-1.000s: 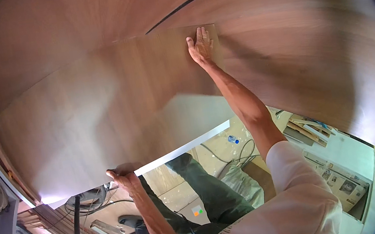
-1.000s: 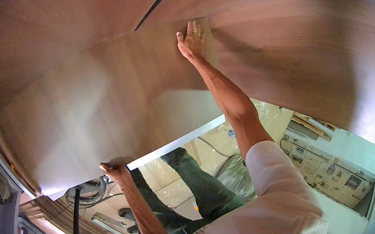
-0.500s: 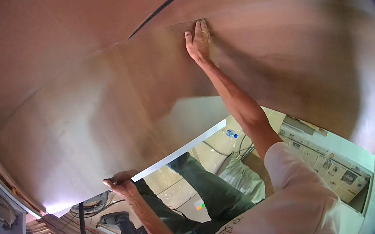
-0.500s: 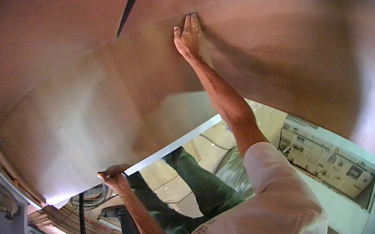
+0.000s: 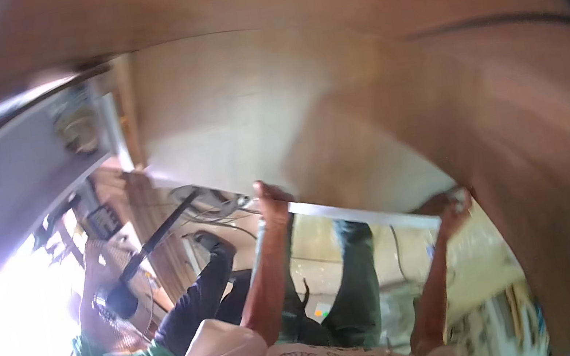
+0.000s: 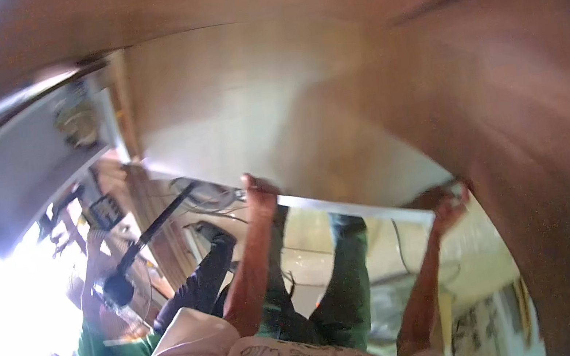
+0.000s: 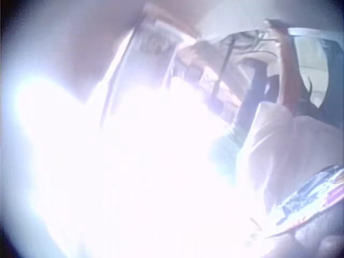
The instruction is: The person applies a wood veneer sheet to the top of a cabinet, wipes the surface with a cloth, and then trims the excess veneer along the edge with a scraper tool.
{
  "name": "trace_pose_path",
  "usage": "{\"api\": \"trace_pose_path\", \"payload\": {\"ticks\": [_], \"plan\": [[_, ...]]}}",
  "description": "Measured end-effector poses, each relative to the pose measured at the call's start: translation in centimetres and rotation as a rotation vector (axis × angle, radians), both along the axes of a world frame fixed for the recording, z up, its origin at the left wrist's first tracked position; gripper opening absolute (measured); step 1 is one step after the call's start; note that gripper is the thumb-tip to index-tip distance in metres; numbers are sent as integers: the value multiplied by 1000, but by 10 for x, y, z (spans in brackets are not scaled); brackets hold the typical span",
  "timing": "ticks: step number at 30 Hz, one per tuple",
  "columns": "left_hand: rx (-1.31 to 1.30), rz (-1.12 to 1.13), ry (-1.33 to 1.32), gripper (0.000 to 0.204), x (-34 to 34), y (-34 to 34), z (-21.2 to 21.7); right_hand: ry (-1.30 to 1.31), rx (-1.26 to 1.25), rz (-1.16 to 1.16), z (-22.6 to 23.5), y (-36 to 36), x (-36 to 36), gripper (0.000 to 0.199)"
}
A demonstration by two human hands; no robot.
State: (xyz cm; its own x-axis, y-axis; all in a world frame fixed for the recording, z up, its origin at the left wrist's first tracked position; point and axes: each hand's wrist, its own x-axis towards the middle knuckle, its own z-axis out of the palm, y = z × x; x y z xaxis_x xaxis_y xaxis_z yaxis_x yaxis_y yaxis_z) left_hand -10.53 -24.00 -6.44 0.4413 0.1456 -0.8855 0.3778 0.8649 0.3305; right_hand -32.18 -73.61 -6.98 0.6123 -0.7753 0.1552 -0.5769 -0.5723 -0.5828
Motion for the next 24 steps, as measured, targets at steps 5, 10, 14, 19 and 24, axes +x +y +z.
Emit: {"api": "trace_pose_path", "payload": {"ticks": [5,10,14,19,24], "plan": [[90,260,90,21,-27,42,1,139,181,-135,9,4,35,41],[126,325,2,34,-21,25,-16,84,591,-155,24,-9,41,40],[274,340,-5,31,-2,8,5,297,575,-172,27,-31,32,44],[240,248,-85,31,-5,20,23,214,821,-187,57,-3,43,44],[533,-142,-172,19,-52,73,-69,273,1097,-95,57,-41,55,39]]}}
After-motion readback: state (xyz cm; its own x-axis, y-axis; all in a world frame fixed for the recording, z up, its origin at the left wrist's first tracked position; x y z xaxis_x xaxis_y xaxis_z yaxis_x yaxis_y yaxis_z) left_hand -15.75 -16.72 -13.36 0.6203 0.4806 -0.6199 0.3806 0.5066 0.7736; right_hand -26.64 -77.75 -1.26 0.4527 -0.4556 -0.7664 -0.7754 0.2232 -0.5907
